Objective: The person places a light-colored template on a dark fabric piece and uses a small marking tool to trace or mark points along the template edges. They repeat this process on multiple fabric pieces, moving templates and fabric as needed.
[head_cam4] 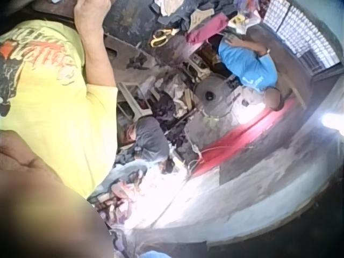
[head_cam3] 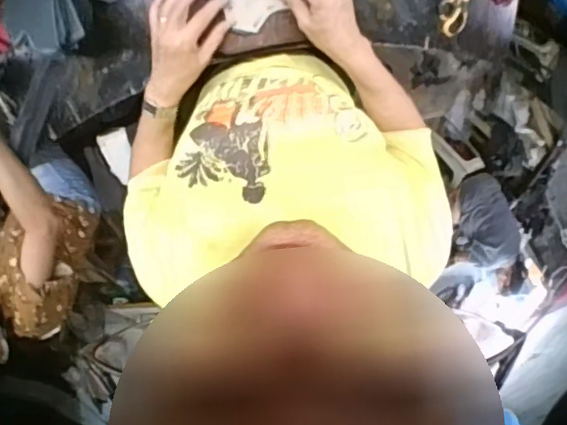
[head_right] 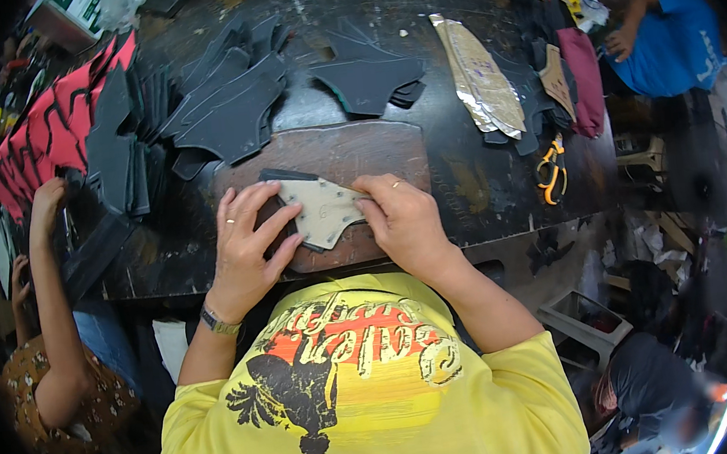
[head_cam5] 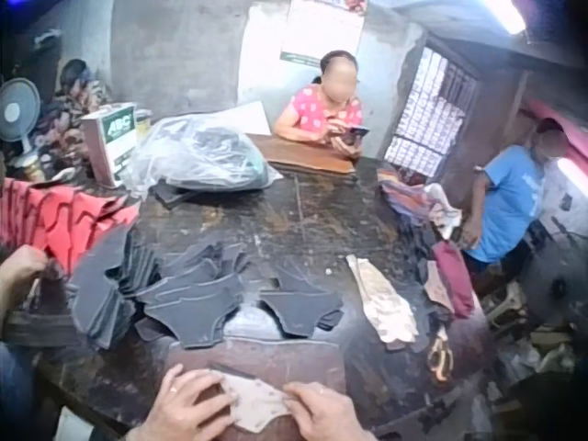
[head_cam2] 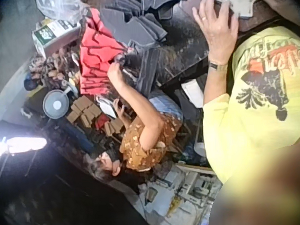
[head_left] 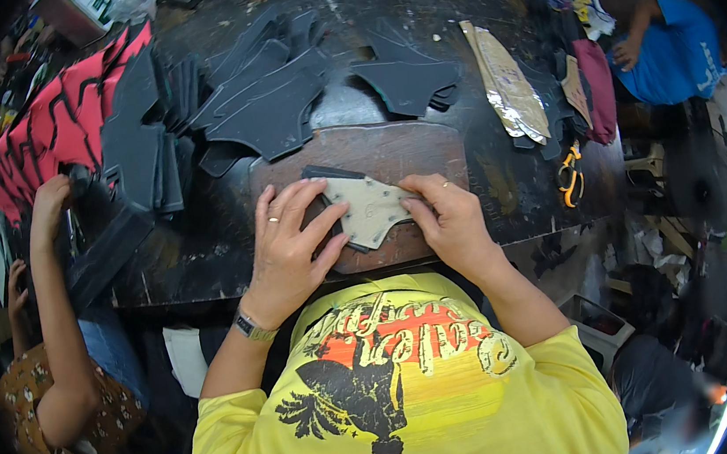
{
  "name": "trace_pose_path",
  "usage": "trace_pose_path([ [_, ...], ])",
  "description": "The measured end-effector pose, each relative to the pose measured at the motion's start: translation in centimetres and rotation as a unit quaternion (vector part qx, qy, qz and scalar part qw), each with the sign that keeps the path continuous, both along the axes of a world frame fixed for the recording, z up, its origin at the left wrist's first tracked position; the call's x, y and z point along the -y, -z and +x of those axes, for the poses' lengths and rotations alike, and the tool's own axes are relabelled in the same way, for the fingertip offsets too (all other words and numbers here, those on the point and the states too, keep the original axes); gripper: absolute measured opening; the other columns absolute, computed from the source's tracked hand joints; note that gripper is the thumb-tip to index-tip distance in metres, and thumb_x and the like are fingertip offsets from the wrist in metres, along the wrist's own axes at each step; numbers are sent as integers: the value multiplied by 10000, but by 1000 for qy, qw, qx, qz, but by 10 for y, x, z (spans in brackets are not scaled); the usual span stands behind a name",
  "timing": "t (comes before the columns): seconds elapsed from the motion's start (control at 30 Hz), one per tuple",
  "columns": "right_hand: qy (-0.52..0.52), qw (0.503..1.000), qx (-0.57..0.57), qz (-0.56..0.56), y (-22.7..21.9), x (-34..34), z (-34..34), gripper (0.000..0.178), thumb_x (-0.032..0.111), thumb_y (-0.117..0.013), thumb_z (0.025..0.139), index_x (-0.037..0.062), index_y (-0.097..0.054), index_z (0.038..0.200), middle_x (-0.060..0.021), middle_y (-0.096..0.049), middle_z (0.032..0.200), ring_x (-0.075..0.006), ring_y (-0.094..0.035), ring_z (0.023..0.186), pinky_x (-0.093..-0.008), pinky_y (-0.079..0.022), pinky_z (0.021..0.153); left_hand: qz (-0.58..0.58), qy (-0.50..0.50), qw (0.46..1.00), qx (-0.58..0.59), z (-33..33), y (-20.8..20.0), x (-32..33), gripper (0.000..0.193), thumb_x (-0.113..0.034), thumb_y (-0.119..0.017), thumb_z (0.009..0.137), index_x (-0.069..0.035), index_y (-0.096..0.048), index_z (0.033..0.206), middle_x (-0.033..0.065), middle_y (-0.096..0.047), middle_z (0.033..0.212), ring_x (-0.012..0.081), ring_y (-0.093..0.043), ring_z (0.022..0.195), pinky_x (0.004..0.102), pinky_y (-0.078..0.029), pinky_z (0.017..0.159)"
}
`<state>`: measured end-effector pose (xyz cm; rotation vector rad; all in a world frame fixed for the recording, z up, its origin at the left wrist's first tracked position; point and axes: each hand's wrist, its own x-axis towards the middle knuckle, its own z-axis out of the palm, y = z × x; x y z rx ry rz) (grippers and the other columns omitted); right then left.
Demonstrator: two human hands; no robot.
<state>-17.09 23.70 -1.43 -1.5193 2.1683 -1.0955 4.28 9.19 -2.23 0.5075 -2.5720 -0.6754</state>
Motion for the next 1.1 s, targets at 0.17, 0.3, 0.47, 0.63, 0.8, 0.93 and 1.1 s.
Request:
trace_pose_path([
  [0.17, -14, 1000, 21, 14, -3, 1, -5, 205, 67, -724, 911, 29, -695, 1110, -157, -735, 1015, -373, -717, 921, -444, -570, 787, -16, 34, 999, 25, -1, -7, 6, 515, -283, -894, 761, -172, -748, 1242, 73, -623, 1361, 315, -522, 1342, 548, -352, 1167],
  [0.3, -18, 998, -18, 51, -6, 0, -9, 219, 58, -734, 926, 3, -704, 1136, -171, -736, 1038, -357, -728, 947, -419, -571, 819, -6, 4, 1000, -5, -10, 0, -7, 477, -277, -891, 763, -166, -757, 1208, 60, -635, 1289, 318, -529, 1304, 507, -401, 1083],
  [0.47, -3, 998, 21, 57, -5, 2, -13, 243, 51, -745, 914, -9, -709, 1147, -177, -744, 1065, -344, -734, 957, -386, -568, 835, 7, -11, 1000, -7, -6, 5, -16, 468, -269, -867, 805, -156, -740, 1240, 81, -596, 1351, 320, -495, 1341, 515, -368, 1127],
  [0.63, 7, 999, 19, 43, 0, 1, -11, 254, 26, -755, 900, -15, -707, 1146, -182, -754, 1055, -309, -754, 942, -368, -577, 828, 6, -6, 1000, -22, -4, 8, -17, 501, -288, -863, 819, -150, -719, 1279, 98, -568, 1411, 322, -487, 1367, 540, -350, 1170],
  [0.8, 33, 999, 25, 13, 3, 3, -7, 198, 74, -751, 904, 40, -705, 1094, -158, -750, 994, -374, -736, 881, -431, -574, 763, -11, 6, 1000, -2, -7, 8, -9, 553, -319, -858, 831, -140, -688, 1326, 119, -544, 1470, 323, -489, 1402, 590, -311, 1194],
  [0.93, 60, 996, 48, 44, -2, 6, -8, 175, 90, -753, 913, 35, -689, 1066, -178, -753, 951, -383, -738, 871, -433, -569, 756, -9, -11, 1000, -15, -10, 2, 8, 582, -338, -860, 828, -134, -675, 1341, 132, -533, 1486, 336, -493, 1404, 616, -296, 1193],
  [1.1, 44, 995, 55, 65, -10, 7, -6, 149, 40, -735, 931, -12, -675, 1058, -149, -734, 881, -217, -725, 785, -332, -548, 727, -13, 16, 1000, 11, -12, -2, 24, 648, -377, -877, 791, -131, -667, 1353, 128, -617, 1380, 342, -539, 1346, 541, -335, 1183],
])
